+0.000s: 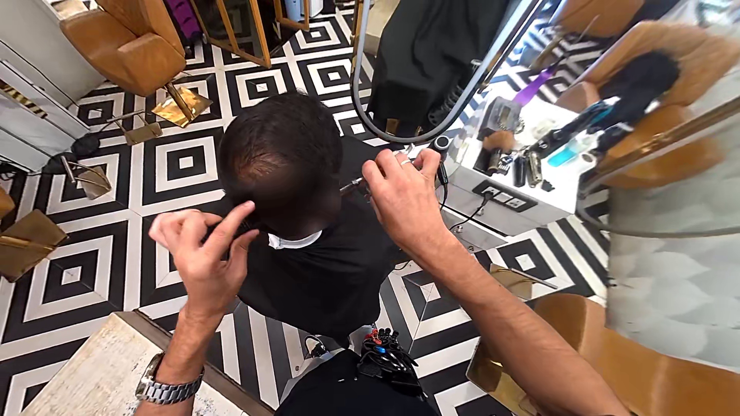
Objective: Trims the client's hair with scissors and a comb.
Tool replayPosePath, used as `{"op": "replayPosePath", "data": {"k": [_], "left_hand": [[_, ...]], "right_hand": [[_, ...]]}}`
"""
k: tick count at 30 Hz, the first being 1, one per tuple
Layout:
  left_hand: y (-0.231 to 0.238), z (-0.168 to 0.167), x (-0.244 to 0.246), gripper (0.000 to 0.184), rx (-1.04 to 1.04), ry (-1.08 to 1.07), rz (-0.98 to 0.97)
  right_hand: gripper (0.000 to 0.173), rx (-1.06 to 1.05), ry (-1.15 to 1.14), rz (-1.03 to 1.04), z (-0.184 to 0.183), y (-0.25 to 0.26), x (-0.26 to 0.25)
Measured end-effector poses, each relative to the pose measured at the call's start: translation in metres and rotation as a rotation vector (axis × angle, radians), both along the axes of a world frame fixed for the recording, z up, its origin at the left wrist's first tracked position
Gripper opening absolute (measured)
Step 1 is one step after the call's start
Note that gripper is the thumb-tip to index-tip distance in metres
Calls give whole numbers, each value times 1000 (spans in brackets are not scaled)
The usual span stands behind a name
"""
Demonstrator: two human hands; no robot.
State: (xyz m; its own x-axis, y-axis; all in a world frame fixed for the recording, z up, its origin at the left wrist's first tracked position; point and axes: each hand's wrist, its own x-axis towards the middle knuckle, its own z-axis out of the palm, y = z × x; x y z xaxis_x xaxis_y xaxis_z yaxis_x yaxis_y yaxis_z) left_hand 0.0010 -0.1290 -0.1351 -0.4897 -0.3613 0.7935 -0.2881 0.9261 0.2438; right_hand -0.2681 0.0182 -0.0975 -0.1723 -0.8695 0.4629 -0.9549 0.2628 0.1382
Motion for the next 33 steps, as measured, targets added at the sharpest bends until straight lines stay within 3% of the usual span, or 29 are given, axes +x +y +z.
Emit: {"op": "replayPosePath", "data": {"k": [2,7,12,16,20,22,24,28,30,33], "left_hand": [[-3,14,-4,29,-29,50,41],[-10,40,-8,27,-111,87,50],[-20,63,4,32,-40,29,7],[-25,25,8,32,-17,-183,-114],[-38,-34,25,29,-20,-290,-276],[-43,-57,35,32,43,-291,-313],[-46,-63,41,32,54,-212,-303],[-47,-34,33,26,-16,-27,-229],[-48,-15,28,26,-38,0,-186],[-51,6,21,26,-83,-4,-178]], "right_hand": [[26,17,19,16,10,-12,7],[20,-43,34,86,35,-27,17],[20,-178,-530,93,38,5,-8],[22,-262,-983,-73,1,38,-9],[25,-262,-1209,-153,-43,63,14],[27,-205,-1151,-234,-54,68,25],[27,-137,-865,-284,-58,67,36],[22,-74,-144,-221,-53,49,59],[17,-59,17,-238,-42,28,69],[17,-78,85,-243,-21,-2,80]]}}
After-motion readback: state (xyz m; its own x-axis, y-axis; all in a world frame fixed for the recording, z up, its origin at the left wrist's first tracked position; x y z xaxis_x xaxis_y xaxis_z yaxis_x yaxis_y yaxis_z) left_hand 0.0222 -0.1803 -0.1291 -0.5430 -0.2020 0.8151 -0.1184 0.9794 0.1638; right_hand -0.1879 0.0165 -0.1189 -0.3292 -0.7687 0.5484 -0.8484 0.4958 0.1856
